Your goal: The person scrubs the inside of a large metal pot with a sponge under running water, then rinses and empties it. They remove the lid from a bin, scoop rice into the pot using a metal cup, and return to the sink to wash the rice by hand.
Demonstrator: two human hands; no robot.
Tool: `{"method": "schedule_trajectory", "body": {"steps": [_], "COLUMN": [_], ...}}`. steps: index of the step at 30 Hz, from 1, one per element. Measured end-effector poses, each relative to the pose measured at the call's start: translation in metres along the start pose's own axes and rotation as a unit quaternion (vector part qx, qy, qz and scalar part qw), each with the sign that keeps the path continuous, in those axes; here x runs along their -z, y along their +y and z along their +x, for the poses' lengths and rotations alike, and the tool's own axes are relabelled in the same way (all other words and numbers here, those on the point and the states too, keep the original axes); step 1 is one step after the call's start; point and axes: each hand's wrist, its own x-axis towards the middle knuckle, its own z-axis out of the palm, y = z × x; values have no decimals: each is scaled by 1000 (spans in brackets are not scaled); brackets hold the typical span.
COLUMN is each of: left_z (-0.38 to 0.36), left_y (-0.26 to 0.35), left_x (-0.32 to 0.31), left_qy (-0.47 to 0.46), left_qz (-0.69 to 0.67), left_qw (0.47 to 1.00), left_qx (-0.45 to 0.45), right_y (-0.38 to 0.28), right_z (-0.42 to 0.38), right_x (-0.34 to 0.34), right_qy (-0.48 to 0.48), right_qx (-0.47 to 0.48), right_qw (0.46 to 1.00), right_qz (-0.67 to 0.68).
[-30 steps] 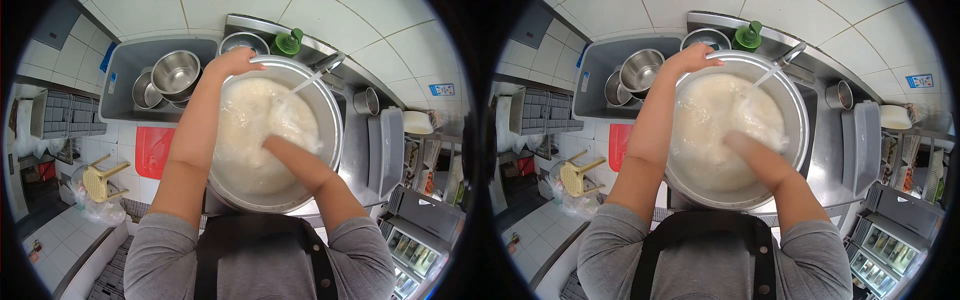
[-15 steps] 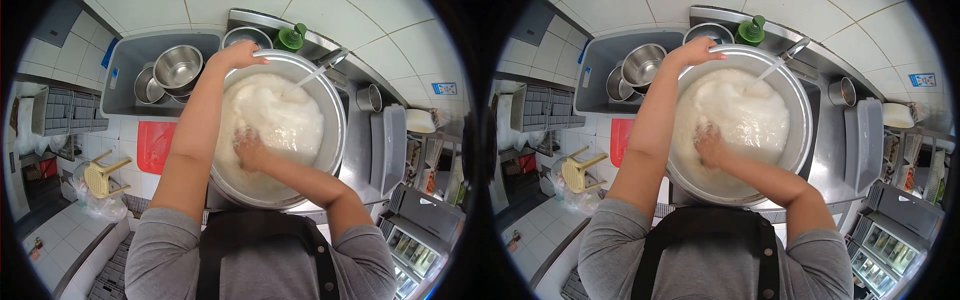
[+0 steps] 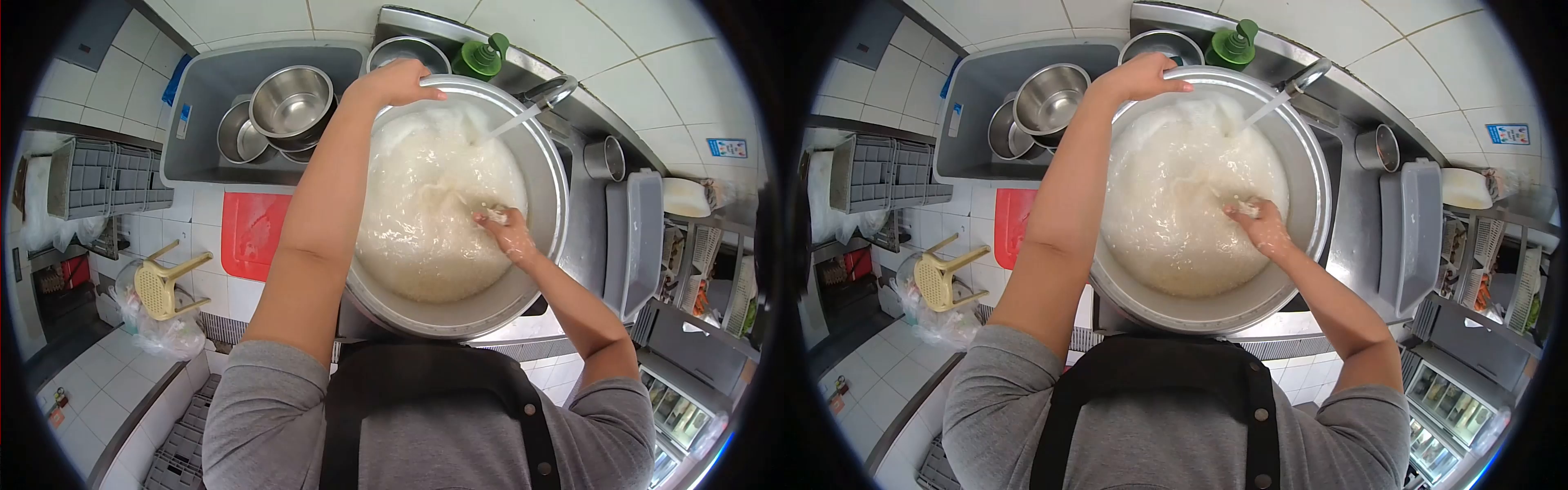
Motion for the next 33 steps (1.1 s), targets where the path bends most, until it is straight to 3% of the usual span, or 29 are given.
{"method": "schedule_trajectory", "body": {"steps": [2, 3, 5, 8, 10, 12, 15, 17, 19, 24, 29, 33], "left_z": [0, -1, -5, -7, -7, -8, -7, -6, -6, -2, -4, -3], "left_y": [2, 7, 13, 18, 20, 22, 20, 18, 16, 9, 13, 9], "left_x": [0, 3, 9, 10, 11, 11, 10, 10, 9, 4, 8, 5], "left_qy": [17, -3, -25, -43, -36, -38, -35, -31, -28, -23, -25, -27], "left_qz": [4, 22, 38, 26, 34, 31, 24, 17, 16, 16, 13, 5], "left_qw": [1000, 1000, 998, 997, 997, 997, 998, 999, 999, 999, 999, 999], "left_qx": [-10, 14, 39, 55, 55, 54, 43, 34, 27, 30, 31, 26], "right_y": [30, 39, 45, 2, -9, -10, 1, 0, -3, -29, -15, -46], "right_z": [18, 21, 20, 31, 50, 60, 90, 121, 139, 110, 121, 117], "right_x": [-5, -20, -60, -108, -134, -139, -94, -70, -67, -145, -98, -134], "right_qy": [85, 83, 220, 186, 174, 112, -1, -68, -104, -35, -82, -64], "right_qx": [52, 52, -34, -120, -108, 20, 394, 472, 460, 286, 395, 363], "right_qw": [993, 993, 959, 973, 976, 953, 802, 740, 737, 822, 783, 782], "right_qz": [62, 62, 177, 58, -77, -281, -449, -473, -483, -490, -474, -502]}}
